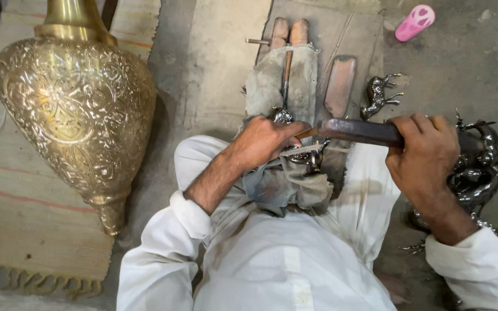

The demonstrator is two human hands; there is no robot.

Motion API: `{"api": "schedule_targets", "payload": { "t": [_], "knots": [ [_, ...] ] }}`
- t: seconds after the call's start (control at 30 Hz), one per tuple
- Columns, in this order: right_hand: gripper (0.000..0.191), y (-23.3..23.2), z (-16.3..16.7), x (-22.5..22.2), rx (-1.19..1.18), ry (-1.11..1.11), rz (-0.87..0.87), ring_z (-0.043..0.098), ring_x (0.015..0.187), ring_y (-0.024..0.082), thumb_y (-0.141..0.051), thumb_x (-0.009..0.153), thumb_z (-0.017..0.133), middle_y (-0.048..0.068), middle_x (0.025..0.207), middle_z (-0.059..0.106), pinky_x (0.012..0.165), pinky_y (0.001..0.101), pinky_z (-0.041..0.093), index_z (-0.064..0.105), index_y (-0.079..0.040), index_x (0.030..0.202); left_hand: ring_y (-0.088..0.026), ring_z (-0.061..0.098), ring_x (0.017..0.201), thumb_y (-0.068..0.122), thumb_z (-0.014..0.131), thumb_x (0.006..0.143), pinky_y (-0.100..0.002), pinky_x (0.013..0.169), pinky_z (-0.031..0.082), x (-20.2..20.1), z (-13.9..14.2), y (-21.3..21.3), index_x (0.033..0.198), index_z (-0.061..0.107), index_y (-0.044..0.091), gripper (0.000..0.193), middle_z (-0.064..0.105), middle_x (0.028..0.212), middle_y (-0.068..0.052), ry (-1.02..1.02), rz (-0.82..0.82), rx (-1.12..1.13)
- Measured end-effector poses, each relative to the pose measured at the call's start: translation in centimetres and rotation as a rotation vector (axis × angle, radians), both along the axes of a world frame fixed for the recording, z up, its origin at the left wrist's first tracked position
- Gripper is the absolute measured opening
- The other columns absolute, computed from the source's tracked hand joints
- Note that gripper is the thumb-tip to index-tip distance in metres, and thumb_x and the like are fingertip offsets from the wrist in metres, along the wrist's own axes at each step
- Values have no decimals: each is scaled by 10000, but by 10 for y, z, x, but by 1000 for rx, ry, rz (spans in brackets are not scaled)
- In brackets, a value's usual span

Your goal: The person sits cross-legged on the floor and holds a small silver metal figurine against a sandbag on their lap. They position a punch on the metal with one hand and strike it with a wooden mallet in the other hand, repeatedly hammering details into the figurine and repositioning it between strikes.

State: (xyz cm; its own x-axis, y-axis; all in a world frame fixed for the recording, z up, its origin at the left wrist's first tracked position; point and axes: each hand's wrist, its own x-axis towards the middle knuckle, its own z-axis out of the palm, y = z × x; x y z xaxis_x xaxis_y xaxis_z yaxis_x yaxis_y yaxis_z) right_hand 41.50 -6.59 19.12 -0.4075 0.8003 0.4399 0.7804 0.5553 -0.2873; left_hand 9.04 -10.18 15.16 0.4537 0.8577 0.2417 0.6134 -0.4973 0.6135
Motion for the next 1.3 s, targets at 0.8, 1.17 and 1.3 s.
{"api": "schedule_targets", "payload": {
  "t": [0.8, 1.17, 1.3],
  "knots": [
    [361, -16, 22, -4, -69, 63, -20, 643, 982, 373, -99, 846, 788, 156, 1075, 644, 844, 457, 512, 625, -24, 1159, -289, 753, 788, -34, 670, 832, -410, 696, 584, -4, -1, 4, 1268, 640, 145, 473, 798, 944, -14, -67, -39, 53],
    [402, -25, -35, 29, -1138, 979, -46, 633, 848, 141, -296, 996, 575, 32, 937, 656, 784, 324, 546, 576, -36, 1303, -176, 806, 975, 15, 759, 921, -299, 819, 628, -26, 6, 3, 1302, 617, 63, 410, 805, 1019, -94, -564, 152, -133],
    [407, -35, -60, 25, -1368, 1126, -41, 583, 787, 144, -240, 1057, 617, 32, 873, 599, 713, 327, 514, 598, -23, 1401, -220, 810, 1007, 103, 789, 917, -322, 815, 619, -21, 13, 17, 1271, 627, 77, 390, 806, 1032, -113, -470, 16, -212]
  ]
}}
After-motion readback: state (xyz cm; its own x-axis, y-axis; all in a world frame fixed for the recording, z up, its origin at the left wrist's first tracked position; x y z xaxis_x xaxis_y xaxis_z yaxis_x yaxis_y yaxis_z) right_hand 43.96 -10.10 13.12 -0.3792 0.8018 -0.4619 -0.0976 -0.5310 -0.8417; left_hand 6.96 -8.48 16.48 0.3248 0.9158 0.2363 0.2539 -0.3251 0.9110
